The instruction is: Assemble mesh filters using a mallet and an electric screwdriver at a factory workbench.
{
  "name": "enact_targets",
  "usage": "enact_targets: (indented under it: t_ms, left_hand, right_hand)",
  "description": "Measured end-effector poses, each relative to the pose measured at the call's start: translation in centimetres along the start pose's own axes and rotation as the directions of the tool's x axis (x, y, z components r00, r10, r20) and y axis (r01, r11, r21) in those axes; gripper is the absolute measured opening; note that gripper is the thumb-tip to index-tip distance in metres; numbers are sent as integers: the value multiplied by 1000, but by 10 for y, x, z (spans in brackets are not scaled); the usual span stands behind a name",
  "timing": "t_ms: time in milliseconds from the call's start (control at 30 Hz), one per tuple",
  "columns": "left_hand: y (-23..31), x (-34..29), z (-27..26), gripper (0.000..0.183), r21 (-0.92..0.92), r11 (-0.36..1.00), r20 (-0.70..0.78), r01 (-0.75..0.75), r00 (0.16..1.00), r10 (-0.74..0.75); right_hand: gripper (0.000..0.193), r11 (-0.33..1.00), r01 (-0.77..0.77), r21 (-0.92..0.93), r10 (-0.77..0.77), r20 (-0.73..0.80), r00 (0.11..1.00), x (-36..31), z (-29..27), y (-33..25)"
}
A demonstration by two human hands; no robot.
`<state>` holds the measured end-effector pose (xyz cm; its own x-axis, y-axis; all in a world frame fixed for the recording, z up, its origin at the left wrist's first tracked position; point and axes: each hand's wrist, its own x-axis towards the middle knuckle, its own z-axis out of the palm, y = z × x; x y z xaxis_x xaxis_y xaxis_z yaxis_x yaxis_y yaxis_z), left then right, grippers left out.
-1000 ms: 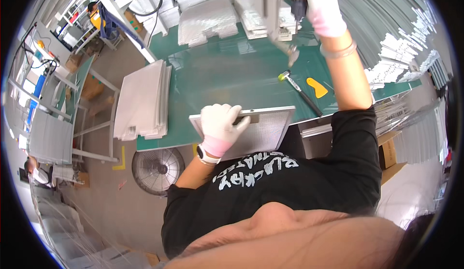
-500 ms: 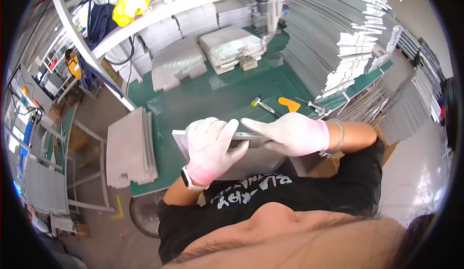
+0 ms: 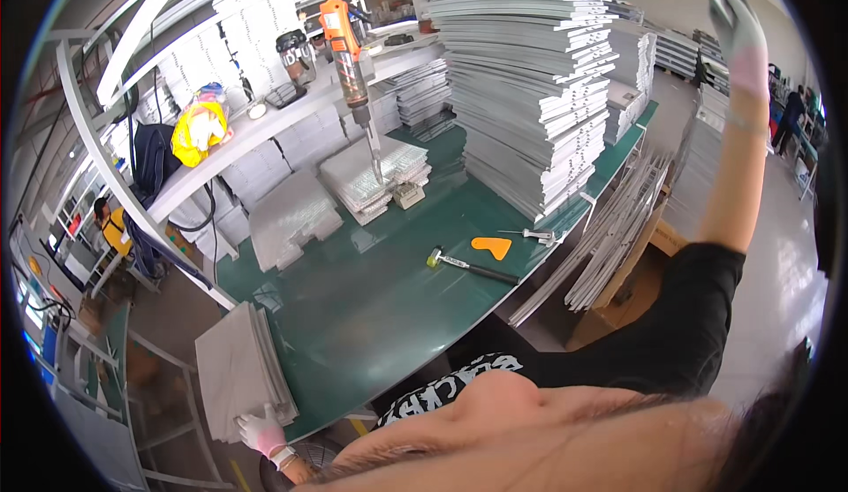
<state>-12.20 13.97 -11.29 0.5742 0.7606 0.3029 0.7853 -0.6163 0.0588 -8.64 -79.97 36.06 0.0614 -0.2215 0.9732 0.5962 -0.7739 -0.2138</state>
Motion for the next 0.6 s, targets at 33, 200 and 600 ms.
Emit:
enact_targets:
  t_ms: [33,200,600]
  left_hand:
    - [-4,-11,-12,86,-108,992,135,68,989,-53]
    - [5,-12,-4,90,-74,994,136,81,988,-70]
    - [-5,-4,-9,90,-230,968,-29,-104,995,100]
  right_hand:
    - [27,749,-346,565,497,-134,857,20,39,-11]
    - [36,750,-386,536,504,-87,859,96,139,-12]
    - [57,987,-127,-98,147,236,960,78,216,-32]
